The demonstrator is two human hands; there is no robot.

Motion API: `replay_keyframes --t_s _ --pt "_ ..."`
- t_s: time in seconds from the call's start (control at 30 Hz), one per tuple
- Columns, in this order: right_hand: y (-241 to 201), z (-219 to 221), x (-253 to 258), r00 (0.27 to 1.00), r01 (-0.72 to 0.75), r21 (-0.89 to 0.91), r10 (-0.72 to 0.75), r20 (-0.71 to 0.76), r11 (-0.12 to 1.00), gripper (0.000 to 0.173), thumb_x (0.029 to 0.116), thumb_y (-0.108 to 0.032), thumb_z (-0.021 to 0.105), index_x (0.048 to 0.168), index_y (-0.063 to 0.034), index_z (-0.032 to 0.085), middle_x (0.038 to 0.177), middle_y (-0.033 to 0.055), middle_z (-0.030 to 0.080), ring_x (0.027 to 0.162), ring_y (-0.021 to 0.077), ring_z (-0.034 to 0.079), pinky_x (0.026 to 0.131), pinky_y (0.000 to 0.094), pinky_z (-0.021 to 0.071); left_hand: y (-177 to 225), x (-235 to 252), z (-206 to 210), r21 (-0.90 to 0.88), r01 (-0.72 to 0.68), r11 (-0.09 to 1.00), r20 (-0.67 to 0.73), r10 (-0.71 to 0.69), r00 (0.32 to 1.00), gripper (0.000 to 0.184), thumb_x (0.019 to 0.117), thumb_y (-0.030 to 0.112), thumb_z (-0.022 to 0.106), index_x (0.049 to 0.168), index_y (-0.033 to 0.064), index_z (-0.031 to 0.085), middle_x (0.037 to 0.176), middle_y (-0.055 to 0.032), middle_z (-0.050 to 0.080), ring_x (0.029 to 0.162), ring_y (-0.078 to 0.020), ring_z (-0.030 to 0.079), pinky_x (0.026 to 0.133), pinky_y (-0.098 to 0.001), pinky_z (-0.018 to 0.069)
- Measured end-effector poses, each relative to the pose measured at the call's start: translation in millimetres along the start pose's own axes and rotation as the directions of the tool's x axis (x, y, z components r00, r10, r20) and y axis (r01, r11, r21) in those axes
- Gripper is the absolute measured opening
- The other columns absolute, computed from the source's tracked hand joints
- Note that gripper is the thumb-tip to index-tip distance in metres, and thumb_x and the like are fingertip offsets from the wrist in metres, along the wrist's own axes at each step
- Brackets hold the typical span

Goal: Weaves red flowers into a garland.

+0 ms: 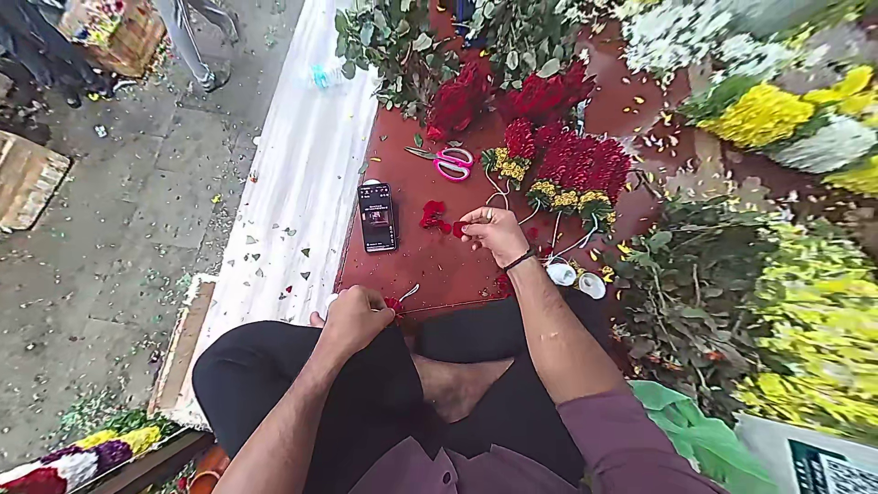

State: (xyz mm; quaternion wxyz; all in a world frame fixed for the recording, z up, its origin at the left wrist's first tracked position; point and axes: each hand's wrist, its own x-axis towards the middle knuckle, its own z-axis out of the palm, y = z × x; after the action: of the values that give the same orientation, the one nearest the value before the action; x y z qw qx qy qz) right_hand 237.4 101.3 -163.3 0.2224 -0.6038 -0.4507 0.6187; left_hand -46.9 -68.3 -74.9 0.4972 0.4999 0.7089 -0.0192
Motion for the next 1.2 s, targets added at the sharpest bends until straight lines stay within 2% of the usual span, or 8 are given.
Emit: replay_keyframes --t_s 0.17,0.3,0.4,0.6,0.73,0.8,0.97,1.2 --pt "0 17 -40 0.998 -0.007 0.067 0.003 0.061 0.998 0.018 0.0941 -0.001 0.066 0.112 0.0002 0.068 0.089 0.0136 0.072 0.065 0.0187 0.067 0.053 0.0313 0.0548 1 -1 1 0.005 -0.027 1.0 0.006 0.027 1.0 0.021 0.087 0.04 0.071 0.082 0.0208 0.076 0.074 0.0018 0.07 0.071 -0.0173 0.067 0.069 -0.0523 0.0544" --pt "-2 23 -71 0.992 0.064 0.114 -0.076 0.102 0.991 0.013 0.0959 0.002 0.061 0.105 -0.003 0.069 0.089 0.0125 0.072 0.064 0.0174 0.067 0.055 0.0297 0.0566 1 -2 2 -0.013 -0.048 0.999 -0.001 0.048 0.999 0.023 0.0875 0.039 0.071 0.081 0.0182 0.076 0.073 0.0001 0.07 0.071 -0.019 0.068 0.069 -0.0534 0.0551" --pt "-3 23 -75 0.99 0.089 0.143 -0.104 0.1 0.986 0.019 0.0959 0.003 0.053 0.102 -0.0015 0.07 0.088 0.0144 0.073 0.063 0.0178 0.066 0.054 0.0296 0.0547 0 -2 3 -0.008 -0.052 0.999 -0.005 0.052 0.999 0.023 0.0871 0.04 0.07 0.079 0.0188 0.075 0.071 0.0011 0.069 0.069 -0.0178 0.067 0.067 -0.0524 0.0544" --pt "1 23 -56 0.994 0.042 0.155 -0.057 0.095 0.987 0.023 0.0959 0.003 0.053 0.107 0.0048 0.073 0.092 0.0179 0.075 0.069 0.022 0.071 0.059 0.0351 0.0603 -1 2 5 0.006 -0.031 1.0 0.013 0.031 0.999 0.023 0.0868 0.041 0.071 0.08 0.0203 0.075 0.071 0.0023 0.068 0.069 -0.0167 0.066 0.067 -0.0518 0.054" --pt "-1 25 -65 0.995 0.04 0.085 -0.047 0.089 0.996 0.026 0.0965 0.003 0.055 0.113 -0.0025 0.075 0.095 0.0148 0.076 0.066 0.021 0.071 0.06 0.0339 0.06 0 2 6 0.012 -0.03 0.999 0.015 0.03 0.999 0.022 0.0865 0.04 0.071 0.079 0.0202 0.075 0.07 0.0029 0.068 0.068 -0.0158 0.066 0.067 -0.0514 0.0541" --pt "0 24 -58 0.991 0.078 0.05 -0.083 0.109 0.996 0.029 0.0926 0.006 0.057 0.115 -0.001 0.075 0.101 0.0138 0.077 0.072 0.0208 0.072 0.063 0.0357 0.0612 0 3 7 0.019 -0.033 0.999 0.014 0.033 0.999 0.021 0.0866 0.04 0.07 0.079 0.0207 0.075 0.071 0.0032 0.068 0.068 -0.0156 0.066 0.067 -0.0506 0.0541" --pt "6 25 -54 0.976 0.178 0.021 -0.179 0.12 0.984 0.035 0.0811 0.01 0.072 0.115 0.0 0.075 0.094 0.013 0.077 0.073 0.0192 0.073 0.07 0.0359 0.0628 0 2 7 0.012 -0.039 0.999 0.019 0.039 0.999 0.022 0.0877 0.04 0.071 0.08 0.0198 0.075 0.071 0.0022 0.069 0.069 -0.0164 0.066 0.067 -0.051 0.0542" --pt "5 31 -55 0.967 0.247 0.019 -0.248 0.063 0.969 0.016 0.0896 -0.005 0.077 0.105 0.0002 0.078 0.085 0.0087 0.077 0.07 0.0162 0.073 0.068 0.0331 0.0637 -1 0 6 -0.006 -0.045 0.999 0.004 0.045 0.999 0.022 0.088 0.04 0.071 0.082 0.0196 0.076 0.074 0.0015 0.071 0.072 -0.0168 0.069 0.071 -0.0527 0.056"
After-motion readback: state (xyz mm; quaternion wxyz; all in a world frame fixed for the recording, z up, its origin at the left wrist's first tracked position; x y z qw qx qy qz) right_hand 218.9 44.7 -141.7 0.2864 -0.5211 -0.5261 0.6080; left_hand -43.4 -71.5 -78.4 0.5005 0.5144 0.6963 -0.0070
